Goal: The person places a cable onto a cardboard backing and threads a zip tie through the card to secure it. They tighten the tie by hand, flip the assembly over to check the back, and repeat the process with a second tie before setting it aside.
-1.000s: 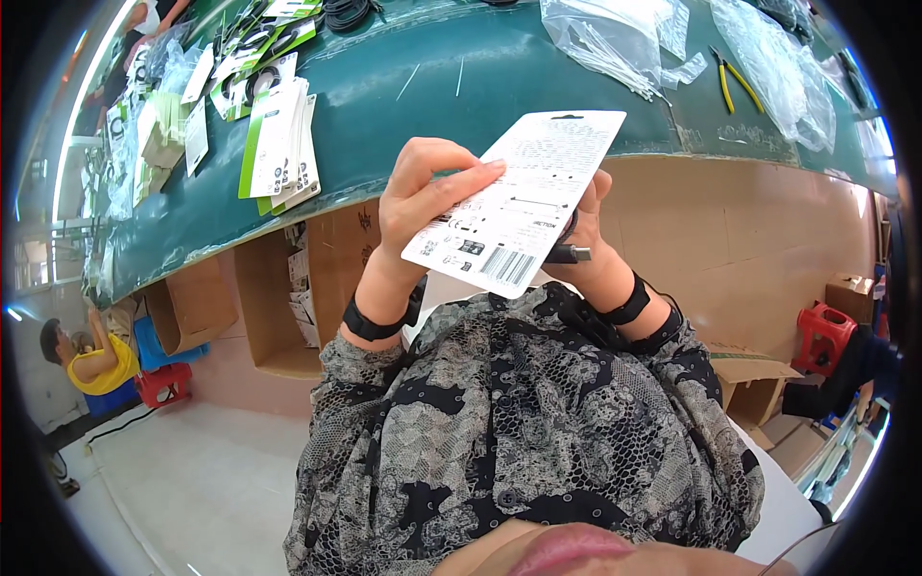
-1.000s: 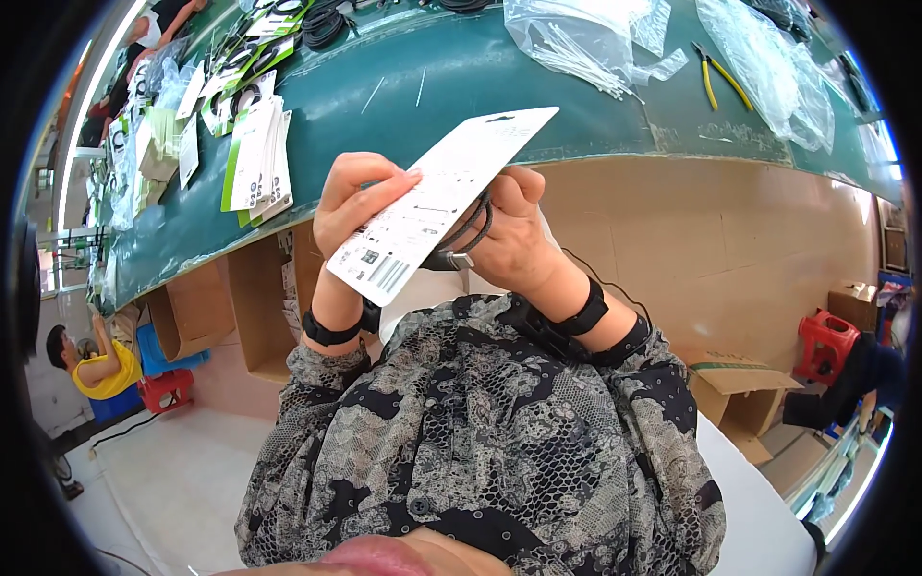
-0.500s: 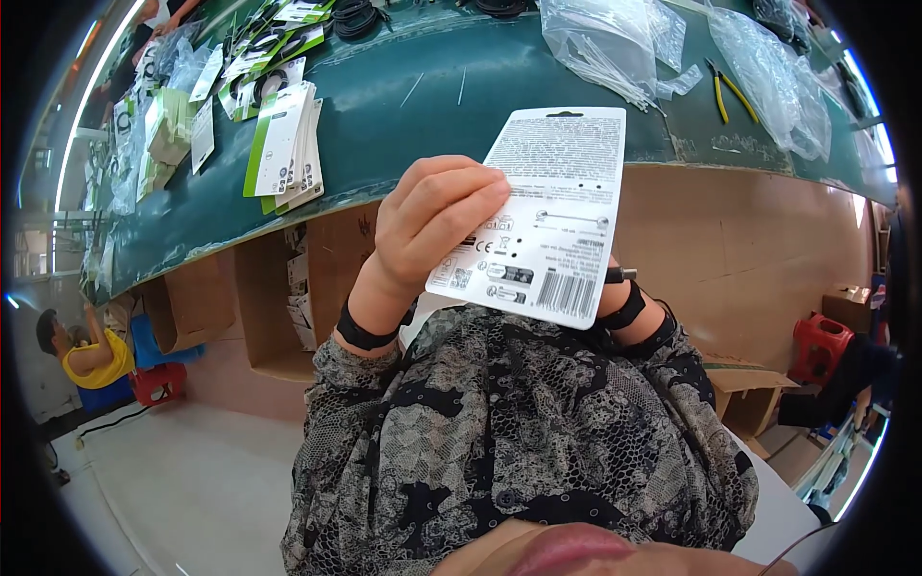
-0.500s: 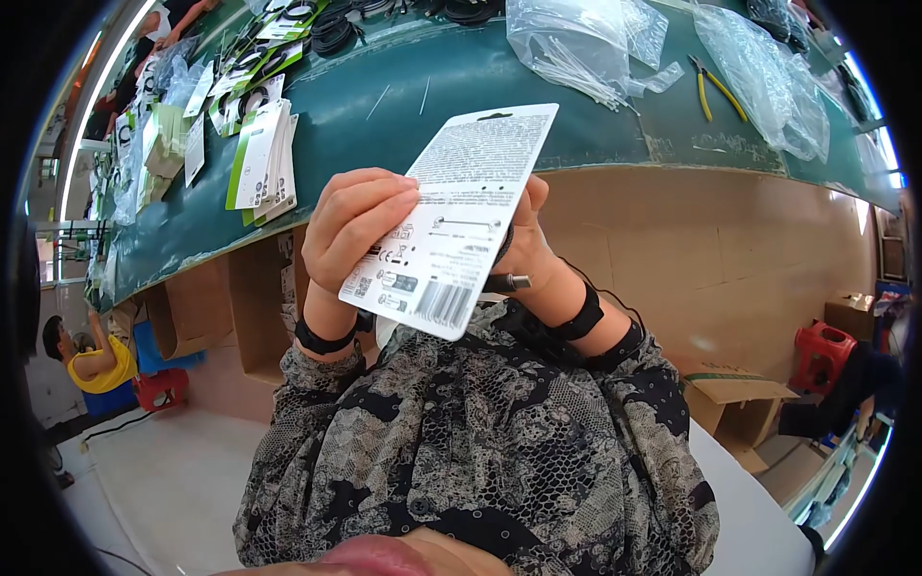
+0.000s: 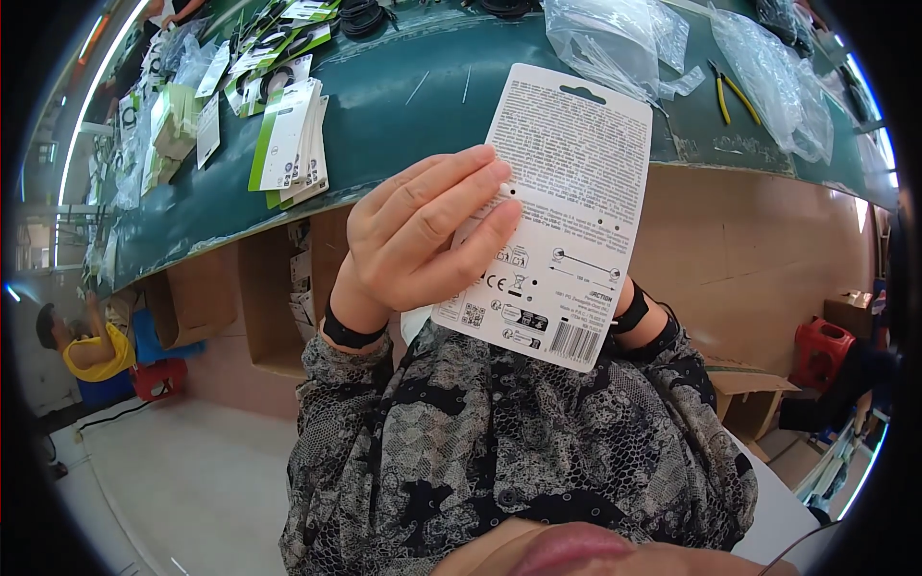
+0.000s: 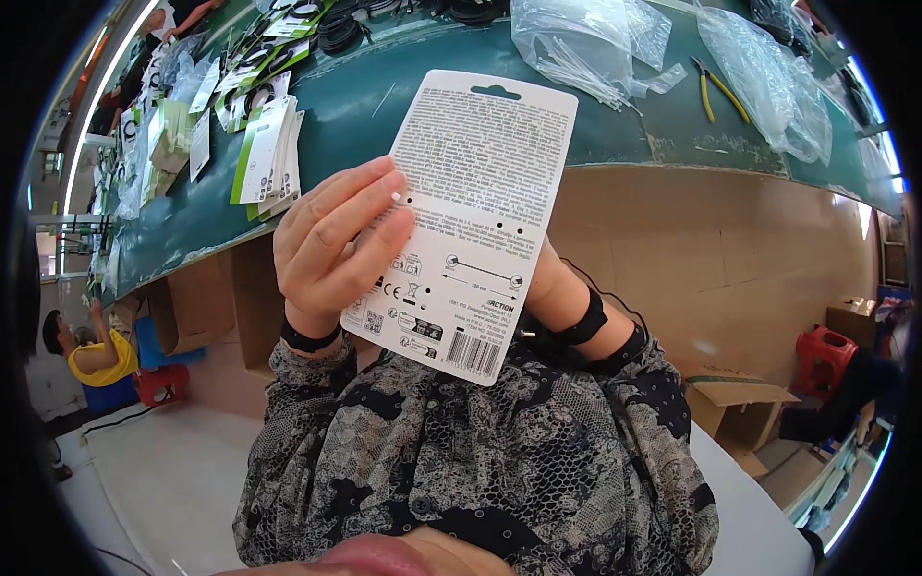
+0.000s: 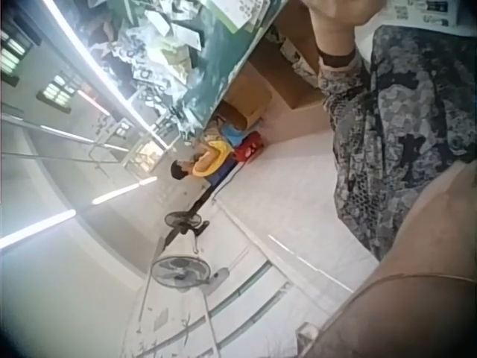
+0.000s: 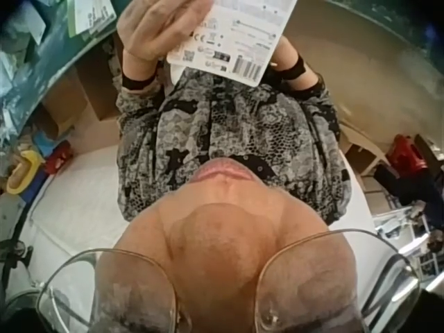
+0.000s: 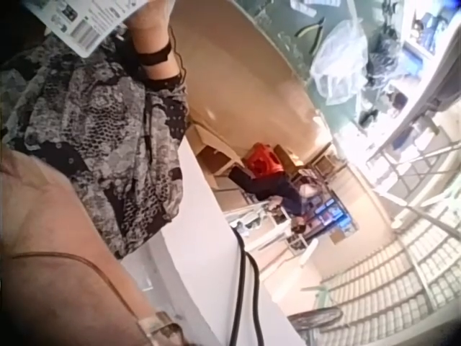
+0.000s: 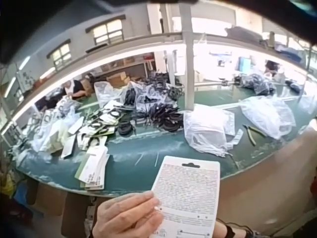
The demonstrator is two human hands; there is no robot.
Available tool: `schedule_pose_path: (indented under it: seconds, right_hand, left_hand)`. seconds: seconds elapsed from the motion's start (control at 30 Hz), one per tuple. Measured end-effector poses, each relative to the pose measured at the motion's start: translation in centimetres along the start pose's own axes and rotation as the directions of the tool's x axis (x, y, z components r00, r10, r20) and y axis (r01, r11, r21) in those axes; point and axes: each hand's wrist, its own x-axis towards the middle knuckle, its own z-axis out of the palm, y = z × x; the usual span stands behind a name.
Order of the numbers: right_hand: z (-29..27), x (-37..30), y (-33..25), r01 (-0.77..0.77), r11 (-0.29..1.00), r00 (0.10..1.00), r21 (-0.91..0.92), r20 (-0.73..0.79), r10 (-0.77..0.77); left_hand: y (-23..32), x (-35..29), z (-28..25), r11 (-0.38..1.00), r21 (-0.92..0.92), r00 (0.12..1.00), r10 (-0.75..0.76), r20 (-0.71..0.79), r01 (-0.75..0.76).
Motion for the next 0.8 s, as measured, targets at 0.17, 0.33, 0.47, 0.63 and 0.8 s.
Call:
schedule_pose_path:
  seconds: [0.17,0.33,0.47,0.63,0.8]
  right_hand:
    - [0.5,0.0,0.1,-0.045,0.920,0.999,0.388,0.040,0.032]
    - [1.1,-0.3,-0.3,0.012,0.993,1.000,0.119,0.018,-0.014]
    - [2.2,-0.6,-1.1,0.074,0.958,0.997,-0.277,0.018,-0.071]
    - [3.7,-0.7,-2.8,0.306,0.687,0.952,-0.659,0.224,-0.208]
    - [4.2,-1.0,-2.1,0.496,0.490,0.863,-0.717,0.346,-0.368]
  left_hand:
    - [-0.1,0.0,0.0,1.000,-0.002,1.000,-0.001,0.018,0.001]
    - [-0.1,-0.4,0.5,1.000,-0.020,1.000,0.003,0.019,-0.003]
    - [0.0,-0.6,0.4,1.000,-0.017,0.999,0.018,0.043,-0.017]
    - [0.0,-0.7,-0.1,0.999,-0.007,0.997,0.038,0.067,-0.038]
    - [0.3,-0.7,-0.3,1.000,0.012,0.999,0.013,0.036,-0.014]
